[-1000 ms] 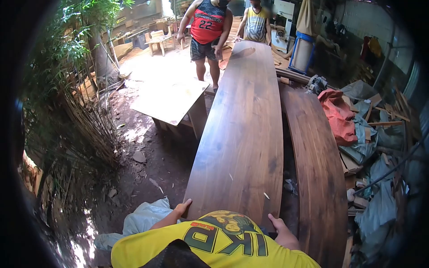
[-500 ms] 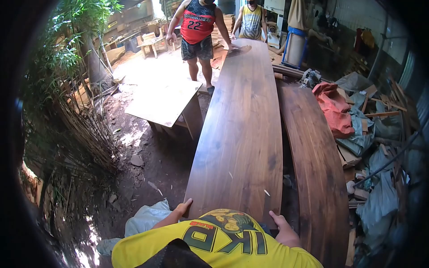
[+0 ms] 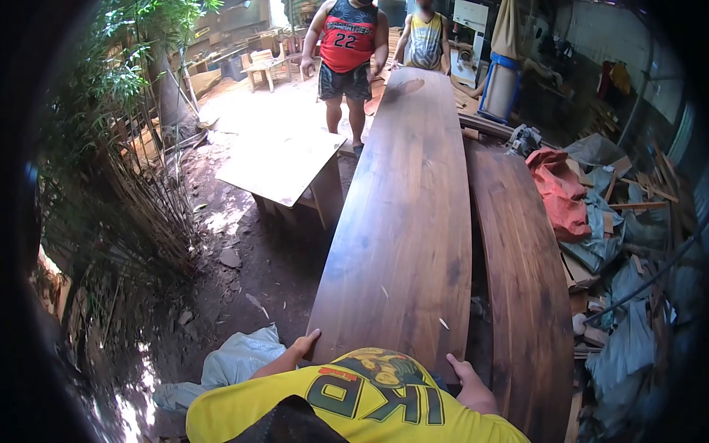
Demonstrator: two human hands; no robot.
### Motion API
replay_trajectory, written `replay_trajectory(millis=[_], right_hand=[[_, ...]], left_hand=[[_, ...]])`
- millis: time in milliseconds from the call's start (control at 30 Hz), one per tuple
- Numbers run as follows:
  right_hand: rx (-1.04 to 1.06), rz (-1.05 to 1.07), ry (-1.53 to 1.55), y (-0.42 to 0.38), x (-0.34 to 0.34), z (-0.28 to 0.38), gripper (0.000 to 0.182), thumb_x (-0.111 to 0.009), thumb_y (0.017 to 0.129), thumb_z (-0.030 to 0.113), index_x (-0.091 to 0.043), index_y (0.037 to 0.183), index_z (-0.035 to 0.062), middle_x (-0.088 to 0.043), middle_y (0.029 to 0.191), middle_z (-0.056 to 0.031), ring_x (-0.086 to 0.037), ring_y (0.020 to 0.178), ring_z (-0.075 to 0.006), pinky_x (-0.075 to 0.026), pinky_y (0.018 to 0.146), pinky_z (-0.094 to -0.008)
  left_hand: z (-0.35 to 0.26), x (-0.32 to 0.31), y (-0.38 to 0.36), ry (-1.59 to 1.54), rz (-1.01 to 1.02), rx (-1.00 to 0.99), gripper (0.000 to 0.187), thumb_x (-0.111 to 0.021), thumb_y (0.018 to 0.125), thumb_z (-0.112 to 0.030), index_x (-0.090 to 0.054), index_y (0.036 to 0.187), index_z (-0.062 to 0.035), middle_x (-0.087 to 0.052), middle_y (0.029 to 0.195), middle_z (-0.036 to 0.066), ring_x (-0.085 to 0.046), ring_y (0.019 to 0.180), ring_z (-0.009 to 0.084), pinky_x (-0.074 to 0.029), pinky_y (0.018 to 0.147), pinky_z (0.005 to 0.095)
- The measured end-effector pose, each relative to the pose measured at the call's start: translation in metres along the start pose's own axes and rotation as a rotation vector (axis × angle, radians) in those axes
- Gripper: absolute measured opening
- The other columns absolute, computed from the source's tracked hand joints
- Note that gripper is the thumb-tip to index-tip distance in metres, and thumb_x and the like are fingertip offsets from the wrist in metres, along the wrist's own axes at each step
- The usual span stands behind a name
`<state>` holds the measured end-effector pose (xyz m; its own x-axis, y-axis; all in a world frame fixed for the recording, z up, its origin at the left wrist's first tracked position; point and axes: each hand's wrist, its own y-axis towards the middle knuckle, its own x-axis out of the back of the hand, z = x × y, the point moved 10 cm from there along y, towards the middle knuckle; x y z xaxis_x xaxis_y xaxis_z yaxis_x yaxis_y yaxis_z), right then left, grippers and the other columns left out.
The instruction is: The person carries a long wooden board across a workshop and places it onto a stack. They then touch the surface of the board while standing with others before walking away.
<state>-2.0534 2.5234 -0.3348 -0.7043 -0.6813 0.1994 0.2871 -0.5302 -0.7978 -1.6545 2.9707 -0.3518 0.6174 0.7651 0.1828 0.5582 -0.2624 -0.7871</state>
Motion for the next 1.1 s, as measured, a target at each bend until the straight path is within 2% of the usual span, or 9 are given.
replay_trajectory(millis=[33,167,233,400,467,633,733,800,1100], right_hand=[[-0.021,0.002,-0.010,-0.001,0.002,-0.001,0.056,-0.068,0.081,0.039,-0.056,0.113,-0.0060,-0.064,0.101,-0.0163,-0.064,0.088,-0.0276,-0.051,0.077,-0.0410],[0.033,0.020,0.007,-0.026,-0.006,0.017,0.057,-0.069,0.081,0.039,-0.055,0.113,-0.0055,-0.064,0.102,-0.0161,-0.063,0.090,-0.0277,-0.051,0.078,-0.0408],[-0.017,0.044,0.009,-0.037,-0.010,0.022,0.069,-0.070,0.078,0.044,-0.051,0.122,-0.0063,-0.060,0.115,-0.0170,-0.058,0.105,-0.0261,-0.043,0.089,-0.0371],[-0.081,0.075,-0.009,-0.040,-0.007,0.014,0.070,-0.070,0.078,0.043,-0.050,0.124,-0.0048,-0.059,0.117,-0.0165,-0.057,0.107,-0.0264,-0.043,0.090,-0.0375],[-0.022,0.079,-0.001,-0.028,-0.009,0.014,0.070,-0.070,0.078,0.043,-0.049,0.125,-0.0045,-0.058,0.118,-0.0166,-0.056,0.109,-0.0264,-0.042,0.092,-0.0378],[0.016,0.078,-0.036,-0.006,-0.008,0.004,0.076,-0.070,0.076,0.047,-0.048,0.126,-0.0065,-0.057,0.120,-0.0179,-0.053,0.113,-0.0271,-0.039,0.095,-0.0375],[-0.029,0.057,-0.046,-0.011,-0.009,-0.006,0.075,-0.070,0.076,0.047,-0.049,0.124,-0.0069,-0.058,0.118,-0.0179,-0.054,0.112,-0.0269,-0.040,0.093,-0.0372],[0.001,0.044,-0.020,-0.009,-0.010,-0.007,0.054,-0.067,0.083,0.038,-0.055,0.115,-0.0039,-0.065,0.101,-0.0152,-0.064,0.087,-0.0269,-0.051,0.076,-0.0419],[0.008,0.009,0.014,-0.012,-0.013,-0.018,0.053,-0.067,0.083,0.038,-0.057,0.112,-0.0054,-0.065,0.101,-0.0161,-0.064,0.087,-0.0272,-0.051,0.076,-0.0410]], left_hand=[[-0.001,-0.001,-0.005,0.002,0.006,0.002,0.095,-0.054,0.071,-0.072,-0.050,0.123,0.0077,-0.054,0.122,0.022,-0.051,0.115,0.0315,-0.038,0.096,0.0375],[-0.002,-0.001,-0.015,-0.006,-0.021,-0.020,0.095,-0.054,0.072,-0.072,-0.050,0.123,0.0085,-0.054,0.123,0.023,-0.051,0.115,0.0317,-0.038,0.096,0.0379],[-0.013,0.002,-0.032,0.019,-0.060,-0.048,0.096,-0.054,0.072,-0.072,-0.050,0.122,0.0096,-0.054,0.122,0.023,-0.051,0.115,0.0323,-0.038,0.095,0.0384],[0.005,0.000,-0.025,0.000,-0.028,-0.020,0.096,-0.053,0.072,-0.072,-0.050,0.122,0.0101,-0.055,0.120,0.024,-0.052,0.114,0.0322,-0.039,0.094,0.0379],[0.007,-0.001,-0.021,-0.055,0.003,-0.007,0.091,-0.056,0.073,-0.070,-0.051,0.122,0.0068,-0.057,0.119,0.018,-0.054,0.110,0.0291,-0.037,0.095,0.0403],[0.008,0.006,-0.014,-0.004,-0.041,-0.051,0.093,-0.057,0.073,-0.069,-0.047,0.126,0.0063,-0.053,0.125,0.019,-0.048,0.117,0.0303,-0.035,0.097,0.0436],[0.016,0.012,-0.016,0.024,-0.086,-0.030,0.096,-0.052,0.072,-0.074,-0.052,0.120,0.0092,-0.054,0.121,0.024,-0.052,0.115,0.0315,-0.038,0.095,0.0371],[0.007,0.009,-0.028,-0.009,-0.026,-0.042,0.095,-0.052,0.072,-0.073,-0.052,0.121,0.0087,-0.055,0.121,0.023,-0.053,0.113,0.0310,-0.038,0.095,0.0369],[0.003,0.014,-0.021,0.029,-0.027,-0.060,0.095,-0.053,0.072,-0.073,-0.051,0.122,0.0078,-0.056,0.120,0.022,-0.053,0.113,0.0312,-0.038,0.095,0.0365]])
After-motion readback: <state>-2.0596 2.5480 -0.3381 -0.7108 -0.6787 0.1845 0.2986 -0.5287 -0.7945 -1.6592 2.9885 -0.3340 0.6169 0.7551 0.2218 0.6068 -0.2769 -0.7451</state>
